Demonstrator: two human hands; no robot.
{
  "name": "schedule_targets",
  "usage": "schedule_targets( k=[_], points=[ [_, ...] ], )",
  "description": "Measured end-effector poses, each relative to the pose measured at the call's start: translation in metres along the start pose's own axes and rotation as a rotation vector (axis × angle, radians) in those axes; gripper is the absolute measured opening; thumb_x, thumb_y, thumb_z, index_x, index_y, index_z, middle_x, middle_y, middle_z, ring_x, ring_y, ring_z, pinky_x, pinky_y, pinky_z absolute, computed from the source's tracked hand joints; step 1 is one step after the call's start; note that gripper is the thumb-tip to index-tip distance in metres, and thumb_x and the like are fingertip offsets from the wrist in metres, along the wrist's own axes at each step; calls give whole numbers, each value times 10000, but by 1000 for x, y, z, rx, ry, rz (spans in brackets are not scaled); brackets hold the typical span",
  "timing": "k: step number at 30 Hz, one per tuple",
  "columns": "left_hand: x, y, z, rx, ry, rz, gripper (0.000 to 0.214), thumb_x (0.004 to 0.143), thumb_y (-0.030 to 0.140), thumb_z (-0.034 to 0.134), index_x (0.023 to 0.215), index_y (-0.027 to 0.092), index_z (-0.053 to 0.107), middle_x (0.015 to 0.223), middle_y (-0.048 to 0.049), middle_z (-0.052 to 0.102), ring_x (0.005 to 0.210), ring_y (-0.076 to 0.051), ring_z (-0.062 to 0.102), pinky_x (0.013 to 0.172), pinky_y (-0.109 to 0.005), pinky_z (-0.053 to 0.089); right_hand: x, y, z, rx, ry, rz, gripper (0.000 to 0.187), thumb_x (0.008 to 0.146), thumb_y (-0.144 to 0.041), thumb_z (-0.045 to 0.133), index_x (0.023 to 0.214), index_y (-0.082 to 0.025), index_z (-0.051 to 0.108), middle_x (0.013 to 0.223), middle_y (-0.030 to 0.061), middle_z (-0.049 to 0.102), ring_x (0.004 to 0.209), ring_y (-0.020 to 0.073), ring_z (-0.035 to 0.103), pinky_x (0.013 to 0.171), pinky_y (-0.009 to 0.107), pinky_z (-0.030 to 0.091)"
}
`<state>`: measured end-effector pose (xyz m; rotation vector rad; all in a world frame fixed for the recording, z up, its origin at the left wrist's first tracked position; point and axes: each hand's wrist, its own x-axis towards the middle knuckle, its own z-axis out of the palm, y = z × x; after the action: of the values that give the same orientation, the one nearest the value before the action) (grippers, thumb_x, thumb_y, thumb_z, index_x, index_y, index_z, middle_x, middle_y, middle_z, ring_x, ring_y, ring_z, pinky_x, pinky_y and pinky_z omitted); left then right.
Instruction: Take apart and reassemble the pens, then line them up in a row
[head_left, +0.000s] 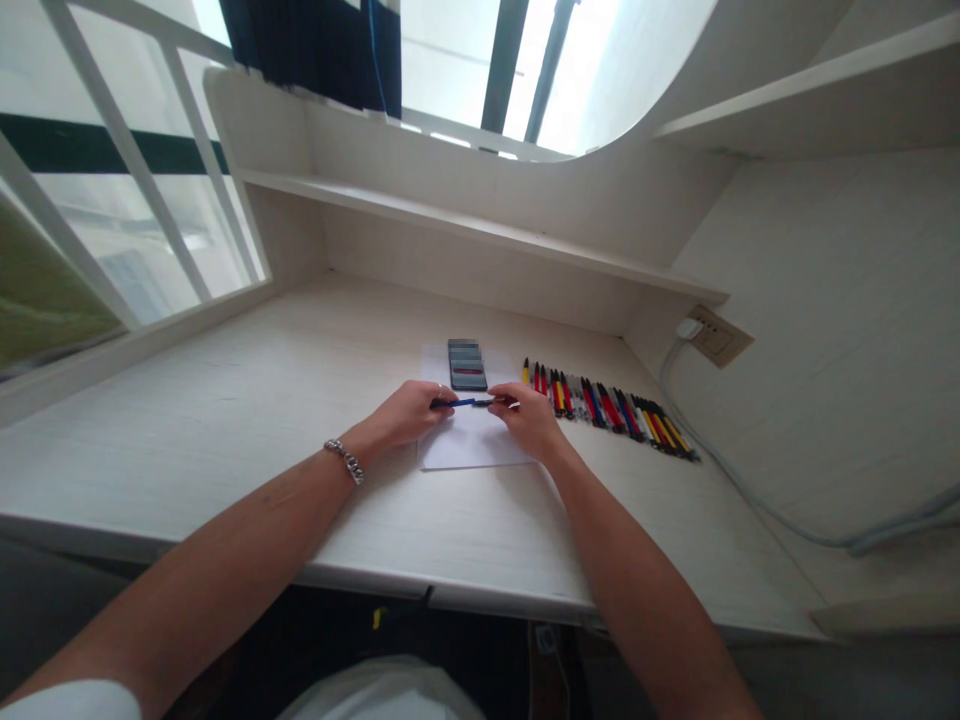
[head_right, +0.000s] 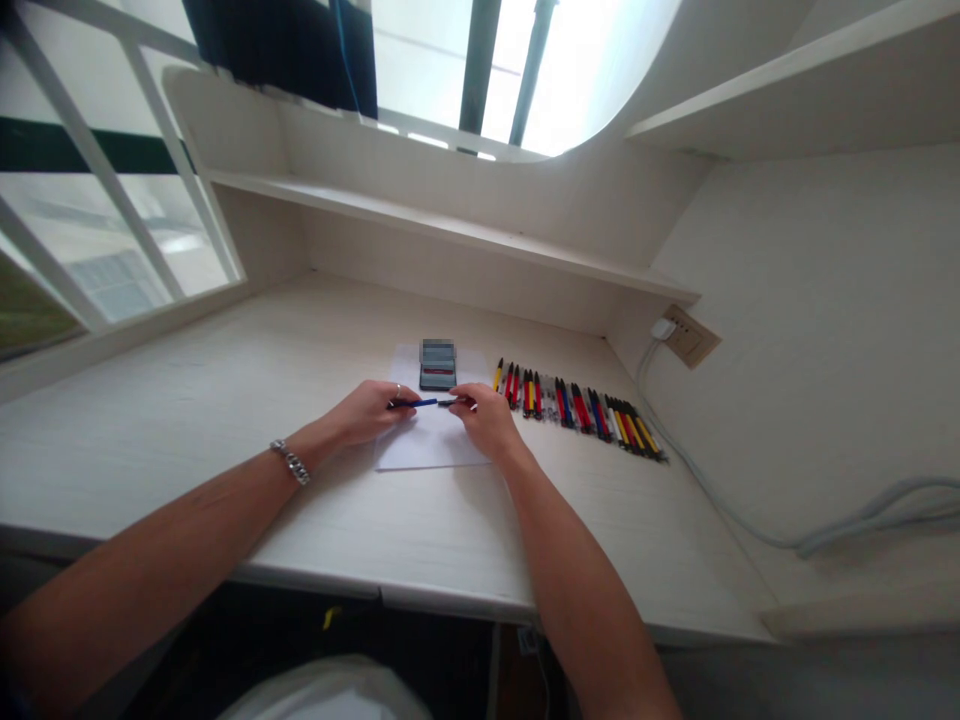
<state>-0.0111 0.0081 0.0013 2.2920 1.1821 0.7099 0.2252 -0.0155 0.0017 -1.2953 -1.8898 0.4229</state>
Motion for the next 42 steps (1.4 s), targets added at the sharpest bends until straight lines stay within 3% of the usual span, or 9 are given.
schedule_targets(
  k=[2, 7, 11, 17, 23, 42],
  points=[
    [0, 0, 0, -4, 0, -6, 279, 832, 250, 606, 1054, 205, 768, 950, -59, 768, 813, -192, 664, 740, -287, 465, 2, 7, 3, -31, -12, 34, 284, 790, -92, 698, 1046, -208, 736, 967, 51, 716, 808, 166, 660, 816, 307, 514],
    [1, -1, -1, -16, -12, -7, 286, 842, 269, 590, 1054, 193, 767, 955, -68, 766, 825, -199, 662, 749, -295, 471, 6, 21, 14, -302, -22, 68, 209, 878, -196, 641, 1054, -210, 754, 1037, 104, 680, 904, 203, 639, 883, 332, 481],
    [1, 1, -2, -2, -8, -16, 280, 841, 260, 592, 1053, 204, 766, 957, -64, 768, 826, -194, 660, 744, -288, 465, 9, 19, 20, -404, -39, 100, 127, 861, -227, 670, 942, -206, 767, 980, 106, 671, 913, 217, 623, 835, 311, 472],
    [1, 3, -7, 71, -1, -48, 296, 842, 253, 581, 1065, 189, 765, 968, -76, 766, 832, -203, 658, 742, -296, 461, 10, 20, -2, -261, -17, 126, 95, 853, -178, 645, 884, -202, 732, 867, 56, 715, 814, 193, 638, 790, 313, 471],
    [1, -1, -8, 95, 16, -53, 298, 844, 251, 579, 1070, 197, 766, 956, -72, 765, 835, -204, 658, 751, -297, 458, 5, 23, -27, -114, 96, 26, 128, 831, -193, 652, 923, -212, 740, 893, 39, 736, 813, 184, 657, 795, 311, 486],
    [1, -1, -7, 93, 10, -49, 290, 844, 249, 582, 1060, 215, 773, 968, -72, 769, 846, -208, 664, 761, -303, 464, 2, 16, -28, -161, 87, 5, 140, 833, -172, 650, 912, -231, 749, 909, 38, 716, 812, 187, 649, 797, 326, 489]
  ],
)
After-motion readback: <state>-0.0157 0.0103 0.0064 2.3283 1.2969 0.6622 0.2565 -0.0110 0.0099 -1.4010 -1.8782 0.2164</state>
